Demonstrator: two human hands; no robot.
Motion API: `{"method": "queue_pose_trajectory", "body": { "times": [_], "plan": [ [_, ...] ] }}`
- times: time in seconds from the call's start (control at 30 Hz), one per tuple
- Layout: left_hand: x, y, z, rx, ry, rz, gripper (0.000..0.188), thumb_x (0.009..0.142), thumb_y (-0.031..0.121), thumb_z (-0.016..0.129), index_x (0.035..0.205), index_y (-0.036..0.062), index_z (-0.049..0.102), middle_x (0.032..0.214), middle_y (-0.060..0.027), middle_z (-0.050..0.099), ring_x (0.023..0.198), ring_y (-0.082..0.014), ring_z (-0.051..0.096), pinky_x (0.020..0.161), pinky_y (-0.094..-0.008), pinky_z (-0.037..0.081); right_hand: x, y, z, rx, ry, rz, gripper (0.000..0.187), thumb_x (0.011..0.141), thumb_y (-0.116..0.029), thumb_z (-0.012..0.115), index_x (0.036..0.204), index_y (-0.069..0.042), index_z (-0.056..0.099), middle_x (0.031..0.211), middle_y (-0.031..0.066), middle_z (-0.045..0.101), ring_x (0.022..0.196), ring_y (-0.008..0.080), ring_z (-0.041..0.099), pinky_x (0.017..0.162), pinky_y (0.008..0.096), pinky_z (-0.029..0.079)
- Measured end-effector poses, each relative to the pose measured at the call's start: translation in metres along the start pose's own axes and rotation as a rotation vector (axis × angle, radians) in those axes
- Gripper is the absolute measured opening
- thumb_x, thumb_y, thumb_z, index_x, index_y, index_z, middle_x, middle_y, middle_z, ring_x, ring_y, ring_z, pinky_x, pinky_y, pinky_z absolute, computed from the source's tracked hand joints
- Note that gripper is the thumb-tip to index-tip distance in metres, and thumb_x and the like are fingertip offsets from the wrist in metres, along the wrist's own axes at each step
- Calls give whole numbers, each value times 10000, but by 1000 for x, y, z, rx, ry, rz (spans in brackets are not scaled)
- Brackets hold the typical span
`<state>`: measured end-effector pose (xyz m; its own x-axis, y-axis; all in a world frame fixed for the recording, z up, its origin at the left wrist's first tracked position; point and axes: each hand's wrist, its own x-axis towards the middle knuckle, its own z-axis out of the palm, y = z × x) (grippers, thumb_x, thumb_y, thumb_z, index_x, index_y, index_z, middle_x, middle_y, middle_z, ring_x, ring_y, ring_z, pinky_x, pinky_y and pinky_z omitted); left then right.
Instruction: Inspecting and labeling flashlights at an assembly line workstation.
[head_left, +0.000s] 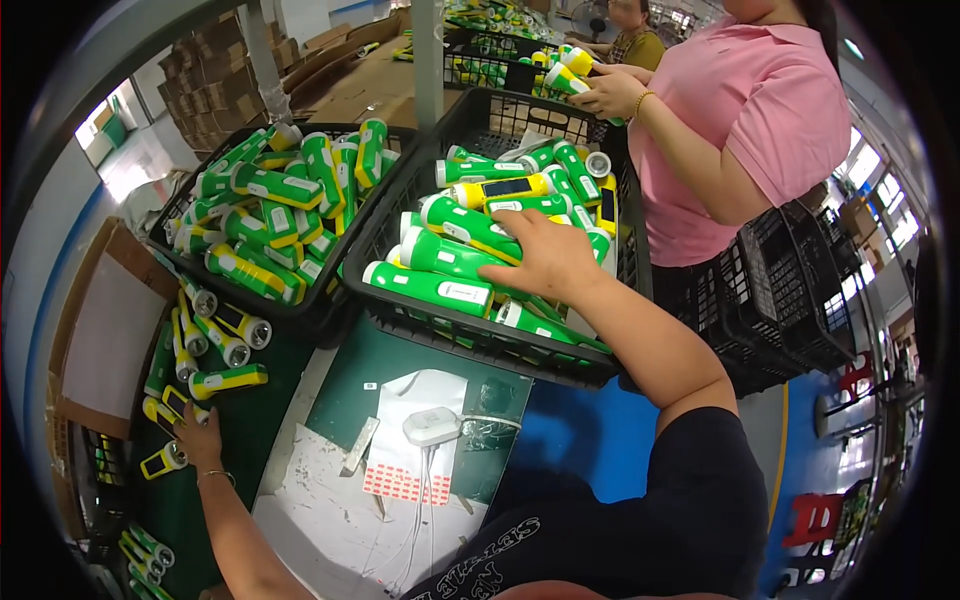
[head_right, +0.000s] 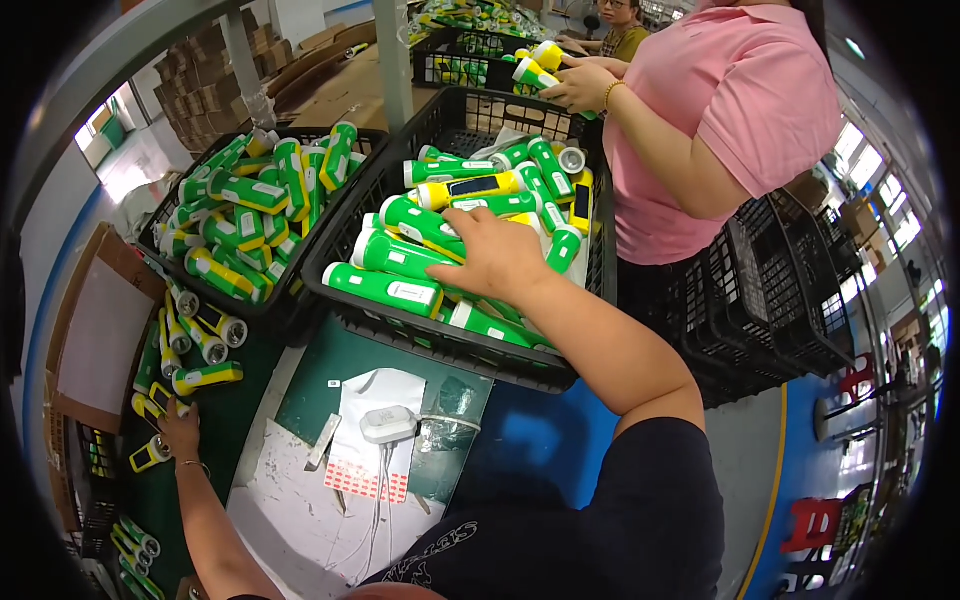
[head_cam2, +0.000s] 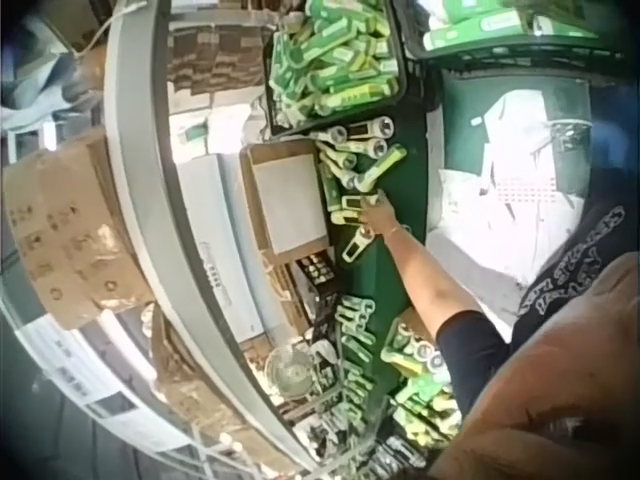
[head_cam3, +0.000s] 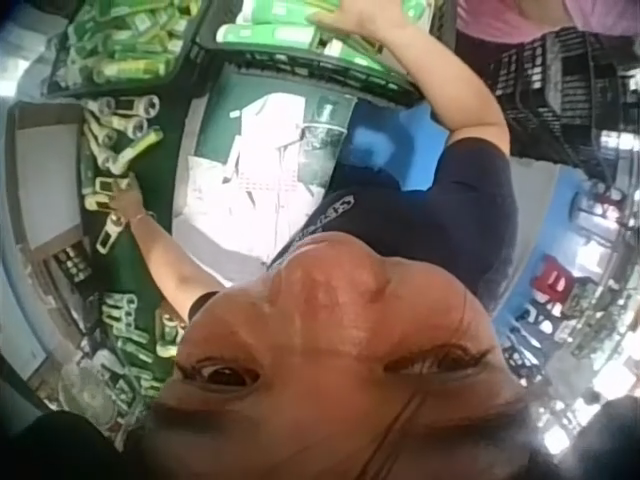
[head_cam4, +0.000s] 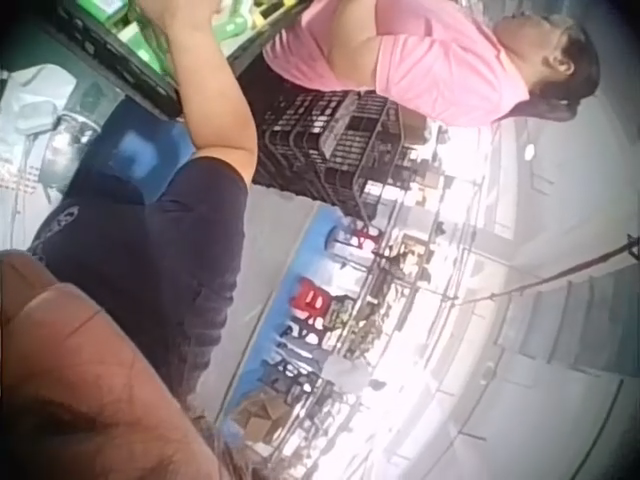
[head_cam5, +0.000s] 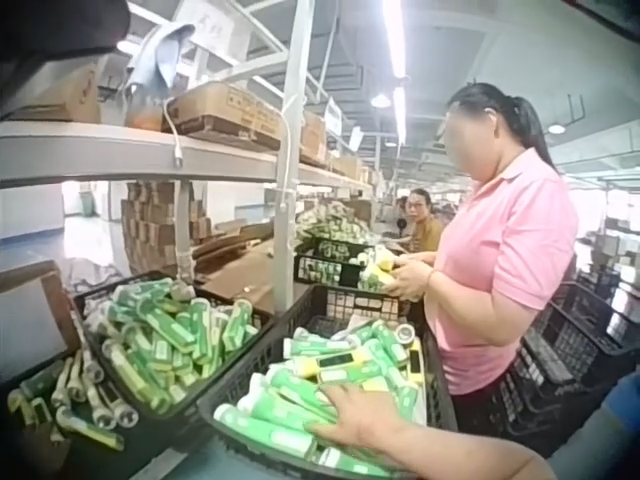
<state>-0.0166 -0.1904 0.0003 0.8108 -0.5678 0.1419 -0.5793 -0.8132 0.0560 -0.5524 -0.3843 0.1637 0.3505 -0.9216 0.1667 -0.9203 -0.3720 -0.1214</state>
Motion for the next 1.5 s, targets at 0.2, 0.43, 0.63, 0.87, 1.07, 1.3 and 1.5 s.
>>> {"method": "queue_pose_trajectory", "body": {
  "times": [0.2, 0.43, 0.63, 0.87, 1.07, 1.3, 1.5],
  "plan": [
    [-20, 18, -31, 51, -60, 12, 535, 780, 278, 599, 1285, 240, 426, 1212, -208, 432, 1077, -428, 455, 907, -493, 402, -5, -2, 4, 2, 50, -51, 611, 710, -542, 608, 1184, -166, 521, 1177, 62, 540, 935, 270, 603, 741, 403, 500],
    [-49, -21, -29, 3, -1, 154, 618, 695, 139, 633, 1273, 177, 417, 1097, -223, 472, 925, -438, 514, 830, -479, 434, -13, -5, 9, 71, 98, -266, 598, 710, -543, 610, 1173, -173, 536, 1205, 81, 524, 928, 274, 608, 722, 411, 506],
    [-72, -64, -27, -298, -125, 226, 700, 632, 97, 622, 1276, 103, 348, 996, -240, 585, 864, -378, 590, 724, -437, 485, -13, 2, 13, -73, 2, -197, 556, 713, -460, 630, 1192, -205, 512, 1271, 99, 486, 912, 275, 621, 710, 402, 517],
    [-129, -101, -53, -945, 166, 54, 567, 749, 14, 628, 1266, 51, 399, 1151, -106, 512, 1029, -208, 511, 876, -300, 412, 22, 21, 35, -34, -22, -69, 555, 750, -355, 633, 1265, -229, 471, 1044, 156, 614, 921, 329, 597, 768, 431, 481],
    [-176, -40, -99, -2229, -223, -98, 395, 911, 300, 510, 1216, 52, 468, 1150, -83, 557, 987, -201, 556, 772, -359, 487, 18, 42, 20, -183, -20, 7, 648, 714, -386, 678, 1284, -176, 451, 1133, 144, 590, 1009, 321, 575, 815, 426, 467],
    [-230, -19, -120, -2697, -683, -300, 564, 921, 541, 290, 1267, 111, 409, 1255, -104, 493, 1150, -257, 472, 951, -556, 357, 15, 25, 14, -206, -2, -59, 532, 763, -331, 618, 1255, -182, 478, 1086, 153, 605, 953, 352, 581, 770, 449, 473],
    [-260, -4, -120, -2620, -965, -269, 459, 951, 288, 359, 1288, -22, 334, 1234, -185, 468, 1149, -300, 468, 987, -488, 358, -36, -21, -20, 180, 200, -344, 407, 810, -314, 609, 1135, -70, 571, 1082, 141, 617, 994, 291, 592, 822, 351, 463]
  ]
}}
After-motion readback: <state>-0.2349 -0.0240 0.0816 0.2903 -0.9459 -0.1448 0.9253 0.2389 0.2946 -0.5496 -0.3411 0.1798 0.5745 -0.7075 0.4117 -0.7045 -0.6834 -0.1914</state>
